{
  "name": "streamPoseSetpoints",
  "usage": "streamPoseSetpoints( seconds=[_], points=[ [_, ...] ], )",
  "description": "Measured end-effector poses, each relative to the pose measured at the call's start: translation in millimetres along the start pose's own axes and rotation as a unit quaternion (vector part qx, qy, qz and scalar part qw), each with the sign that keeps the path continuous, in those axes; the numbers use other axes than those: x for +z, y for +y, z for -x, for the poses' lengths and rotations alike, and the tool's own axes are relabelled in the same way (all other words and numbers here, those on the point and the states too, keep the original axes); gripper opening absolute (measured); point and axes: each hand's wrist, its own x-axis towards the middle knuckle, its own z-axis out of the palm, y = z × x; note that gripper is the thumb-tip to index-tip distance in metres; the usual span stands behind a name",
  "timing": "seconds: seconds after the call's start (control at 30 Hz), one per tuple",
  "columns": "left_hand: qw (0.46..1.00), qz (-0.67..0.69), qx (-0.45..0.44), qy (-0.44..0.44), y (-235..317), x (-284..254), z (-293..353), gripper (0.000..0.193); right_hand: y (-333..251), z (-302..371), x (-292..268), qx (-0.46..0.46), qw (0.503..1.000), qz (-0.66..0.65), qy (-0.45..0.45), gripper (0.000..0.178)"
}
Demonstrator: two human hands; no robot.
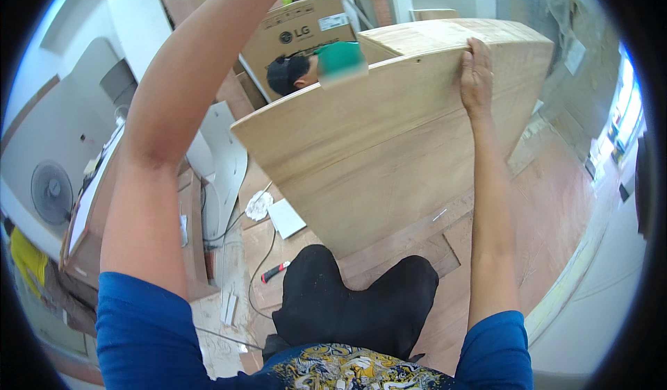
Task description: The person kneels on the floor and handles a large wooden panel, aligning it with another piece. They use a tape measure to measure the panel and a small tool to adjust or mark it. Another person in a green shirt works nearby on similar wooden components.
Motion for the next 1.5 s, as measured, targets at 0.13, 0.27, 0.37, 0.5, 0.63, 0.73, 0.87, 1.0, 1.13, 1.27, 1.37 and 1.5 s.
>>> streamPoseSetpoints(
  seconds=[0.13,0.27,0.37,0.5,0.63,0.73,0.87,1.0,1.13,1.27,1.37,1.5],
  points=[
    [0.945,-0.267,0.189,-0.024,-89,-74,99,0.038,-17,-16,-28,0.054,0.992,0.096,-0.062,0.045],
    [0.985,-0.032,-0.161,0.046,-140,-128,212,0.048,-104,5,0,-0.1,0.981,0.088,-0.14,0.044],
    [0.963,0.016,-0.245,0.107,-164,-134,258,0.045,-196,32,0,-0.137,0.981,0.032,-0.136,0.039],
    [0.955,0.049,-0.256,0.143,-189,-134,280,0.04,-277,46,4,-0.16,0.972,-0.045,-0.164,0.034],
    [0.955,0.07,-0.248,0.148,-194,-132,288,0.036,-349,67,20,-0.209,0.96,-0.079,-0.167,0.027],
    [0.956,0.085,-0.23,0.16,-202,-124,288,0.034,-386,77,29,-0.223,0.951,-0.118,-0.179,0.02],
    [0.952,0.128,-0.238,0.144,-205,-107,295,0.033,-390,77,40,-0.229,0.94,-0.173,-0.185,0.024],
    [0.944,0.162,-0.244,0.153,-248,-97,319,0.035,-379,77,35,-0.234,0.929,-0.23,-0.172,0.035],
    [0.932,0.148,-0.268,0.195,-274,-89,362,0.036,-314,62,18,-0.243,0.944,-0.107,-0.198,0.04],
    [0.912,0.15,-0.332,0.19,-294,-77,406,0.034,-219,34,-7,-0.203,0.959,-0.032,-0.196,0.035],
    [0.887,0.229,-0.351,0.196,-315,-47,430,0.031,-151,9,-26,-0.164,0.968,-0.001,-0.188,0.032],
    [0.847,0.27,-0.403,0.217,-337,-13,471,0.029,-120,7,-31,-0.119,0.976,-0.022,-0.183,0.032]
  ],
)
